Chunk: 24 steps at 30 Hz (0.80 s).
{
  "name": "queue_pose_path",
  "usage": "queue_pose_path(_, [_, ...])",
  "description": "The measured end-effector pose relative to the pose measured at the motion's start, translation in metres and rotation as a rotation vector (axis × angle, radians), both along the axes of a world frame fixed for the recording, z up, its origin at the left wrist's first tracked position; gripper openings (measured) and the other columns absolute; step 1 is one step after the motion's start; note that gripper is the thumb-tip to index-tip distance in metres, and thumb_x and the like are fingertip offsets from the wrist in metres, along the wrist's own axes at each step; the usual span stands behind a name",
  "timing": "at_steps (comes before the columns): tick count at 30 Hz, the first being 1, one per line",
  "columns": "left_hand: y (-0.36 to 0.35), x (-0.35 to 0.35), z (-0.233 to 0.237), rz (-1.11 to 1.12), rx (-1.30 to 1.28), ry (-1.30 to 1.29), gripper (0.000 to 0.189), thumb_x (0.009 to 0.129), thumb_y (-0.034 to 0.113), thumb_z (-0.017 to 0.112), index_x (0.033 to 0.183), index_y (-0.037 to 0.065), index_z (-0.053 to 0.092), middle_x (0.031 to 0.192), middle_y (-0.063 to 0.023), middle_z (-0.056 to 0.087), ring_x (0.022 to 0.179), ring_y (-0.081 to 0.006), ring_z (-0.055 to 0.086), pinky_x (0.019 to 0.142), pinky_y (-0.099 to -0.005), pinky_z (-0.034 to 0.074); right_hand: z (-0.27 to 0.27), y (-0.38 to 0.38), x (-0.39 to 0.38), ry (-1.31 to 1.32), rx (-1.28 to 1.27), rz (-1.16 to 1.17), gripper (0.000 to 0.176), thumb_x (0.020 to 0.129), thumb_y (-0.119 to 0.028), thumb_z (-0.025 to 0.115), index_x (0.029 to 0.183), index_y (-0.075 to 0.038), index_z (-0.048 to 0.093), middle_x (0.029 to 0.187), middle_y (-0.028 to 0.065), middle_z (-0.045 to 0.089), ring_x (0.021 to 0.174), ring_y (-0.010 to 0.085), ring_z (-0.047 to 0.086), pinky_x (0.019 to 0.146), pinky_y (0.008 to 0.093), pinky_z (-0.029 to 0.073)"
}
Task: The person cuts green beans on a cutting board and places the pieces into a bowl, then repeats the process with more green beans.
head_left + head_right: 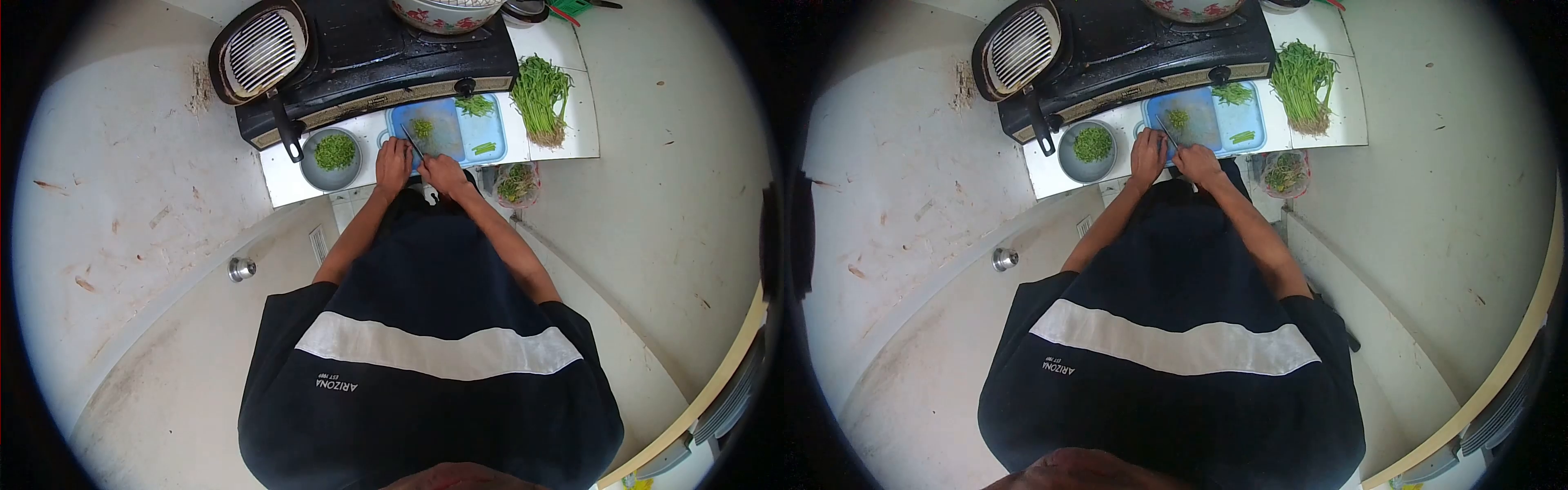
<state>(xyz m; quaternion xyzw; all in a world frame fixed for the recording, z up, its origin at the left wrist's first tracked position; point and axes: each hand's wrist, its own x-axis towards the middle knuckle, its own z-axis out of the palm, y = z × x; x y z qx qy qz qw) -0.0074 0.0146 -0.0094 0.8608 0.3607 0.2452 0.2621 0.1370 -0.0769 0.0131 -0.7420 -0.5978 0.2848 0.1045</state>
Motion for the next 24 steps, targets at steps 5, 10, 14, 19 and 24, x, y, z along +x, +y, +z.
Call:
queue_pose_path(5, [0.000,-0.002,0.000,0.003,-0.033,-0.006,0.010,0.090,0.005,0.067,0.099,0.001,0.065,0.096,-0.0163,0.061,0.091,-0.0366,0.060,0.081,-0.0455,0.050,-0.003,0.006,-0.003,-0.005,0.067,0.022,0.031,0.097,-0.028,0.055,0.089,0.000,0.067,0.077,0.0267,0.069,0.077,0.0446,0.069,0.074,0.0533,0.057])
queue_pose_path(10, [-0.003,0.000,0.002,0.028,-0.019,0.014,0.009,0.091,0.006,0.066,0.098,0.001,0.064,0.095,-0.0160,0.061,0.090,-0.0366,0.061,0.081,-0.0457,0.050,-0.013,0.006,-0.005,-0.059,0.058,0.030,0.030,0.096,-0.026,0.056,0.089,0.000,0.069,0.076,0.0251,0.069,0.075,0.0431,0.070,0.073,0.0526,0.058])
queue_pose_path(14, [-0.004,-0.001,-0.003,0.042,-0.010,0.012,0.007,0.092,0.009,0.066,0.095,0.003,0.064,0.095,-0.0132,0.060,0.090,-0.0336,0.060,0.079,-0.0445,0.050,-0.007,-0.006,-0.003,-0.099,0.020,0.064,0.029,0.095,-0.025,0.055,0.089,-0.001,0.069,0.076,0.0240,0.070,0.075,0.0419,0.071,0.073,0.0520,0.058])
queue_pose_path(19, [-0.005,-0.001,-0.002,0.043,0.001,0.016,0.008,0.092,0.008,0.066,0.097,0.003,0.064,0.095,-0.0141,0.061,0.091,-0.0341,0.060,0.080,-0.0444,0.050,0.003,-0.012,0.001,-0.075,0.033,0.066,0.028,0.095,-0.025,0.054,0.088,-0.001,0.068,0.076,0.0244,0.070,0.075,0.0426,0.070,0.072,0.0530,0.058])
queue_pose_path(24, [-0.006,-0.002,-0.002,0.027,0.018,0.020,0.009,0.091,0.006,0.066,0.098,0.002,0.063,0.095,-0.0148,0.061,0.090,-0.0347,0.060,0.081,-0.0445,0.050,-0.006,-0.006,-0.006,-0.055,0.039,-0.002,0.028,0.095,-0.025,0.055,0.088,-0.001,0.068,0.075,0.0247,0.069,0.076,0.0433,0.070,0.072,0.0542,0.057])
